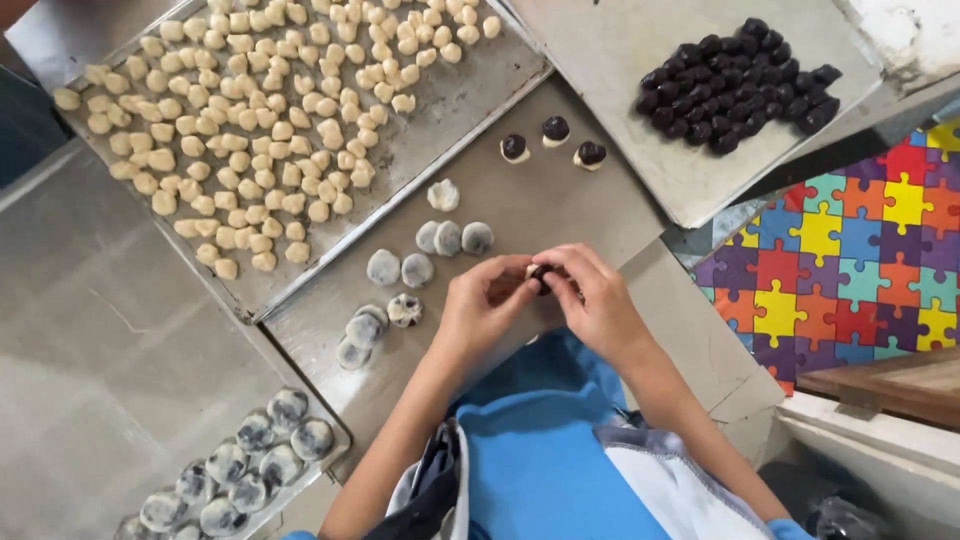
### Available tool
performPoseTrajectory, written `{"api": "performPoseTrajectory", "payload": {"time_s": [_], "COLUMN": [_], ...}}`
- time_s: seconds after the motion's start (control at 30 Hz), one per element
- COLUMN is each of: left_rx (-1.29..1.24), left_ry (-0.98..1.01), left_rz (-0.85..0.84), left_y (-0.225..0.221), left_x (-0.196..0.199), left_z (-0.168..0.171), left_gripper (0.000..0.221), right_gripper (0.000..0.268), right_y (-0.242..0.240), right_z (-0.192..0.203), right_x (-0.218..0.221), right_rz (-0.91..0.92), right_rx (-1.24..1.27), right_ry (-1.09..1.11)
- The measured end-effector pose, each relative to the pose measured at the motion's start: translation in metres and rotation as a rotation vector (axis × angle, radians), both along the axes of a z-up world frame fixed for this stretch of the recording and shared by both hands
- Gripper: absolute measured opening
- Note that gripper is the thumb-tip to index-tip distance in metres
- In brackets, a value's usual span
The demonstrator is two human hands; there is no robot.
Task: A person is manually preparing filled dough balls by placing a dark filling inside a piece of light dough and rolling it into a ball on a metal tray.
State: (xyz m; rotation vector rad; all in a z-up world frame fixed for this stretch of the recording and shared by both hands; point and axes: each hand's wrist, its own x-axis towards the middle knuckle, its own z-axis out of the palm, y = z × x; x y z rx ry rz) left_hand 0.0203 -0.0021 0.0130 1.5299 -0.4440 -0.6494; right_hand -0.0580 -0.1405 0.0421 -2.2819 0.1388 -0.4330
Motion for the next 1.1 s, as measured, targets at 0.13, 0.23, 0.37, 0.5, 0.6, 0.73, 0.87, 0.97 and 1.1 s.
{"api": "performPoseTrajectory", "payload": {"time_s": [0.13, 0.23, 0.37, 0.5, 0.6, 0.73, 0.87, 0.97, 1.1], "left_rx": [-0.067, -0.124, -0.085, 0.026, 0.132, 0.134, 0.192, 0.187, 0.234], "left_ry": [0.148, 0.270, 0.265, 0.174, 0.012, -0.161, -0.388, -0.309, -0.318], "left_rz": [0.071, 0.111, 0.170, 0.186, 0.140, 0.133, 0.170, 0.129, 0.063], "left_y": [-0.001, 0.001, 0.002, 0.008, 0.014, 0.011, 0.001, -0.005, -0.003], "left_x": [-0.001, -0.004, -0.007, -0.008, -0.012, -0.015, -0.003, 0.010, 0.013], "left_z": [-0.014, -0.035, -0.031, -0.016, -0.014, -0.014, -0.038, -0.033, -0.031], "left_gripper": [0.026, 0.024, 0.020, 0.018, 0.020, 0.029, 0.020, 0.017, 0.014], "right_gripper": [0.030, 0.038, 0.031, 0.030, 0.021, 0.013, 0.030, 0.036, 0.013], "right_y": [0.004, 0.008, 0.012, 0.014, 0.009, 0.004, 0.012, 0.015, 0.007], "right_z": [0.003, -0.002, -0.006, -0.010, -0.035, -0.062, -0.051, -0.048, -0.059], "right_x": [-0.003, -0.007, -0.008, -0.004, -0.001, -0.001, -0.010, -0.016, -0.013], "right_rz": [0.013, 0.041, -0.010, -0.027, -0.095, -0.170, -0.103, -0.048, -0.111], "right_rx": [0.127, 0.176, 0.247, 0.319, 0.246, 0.034, -0.046, -0.172, -0.218], "right_ry": [0.024, 0.096, 0.143, 0.162, 0.178, 0.157, 0.104, 0.088, 0.035]}}
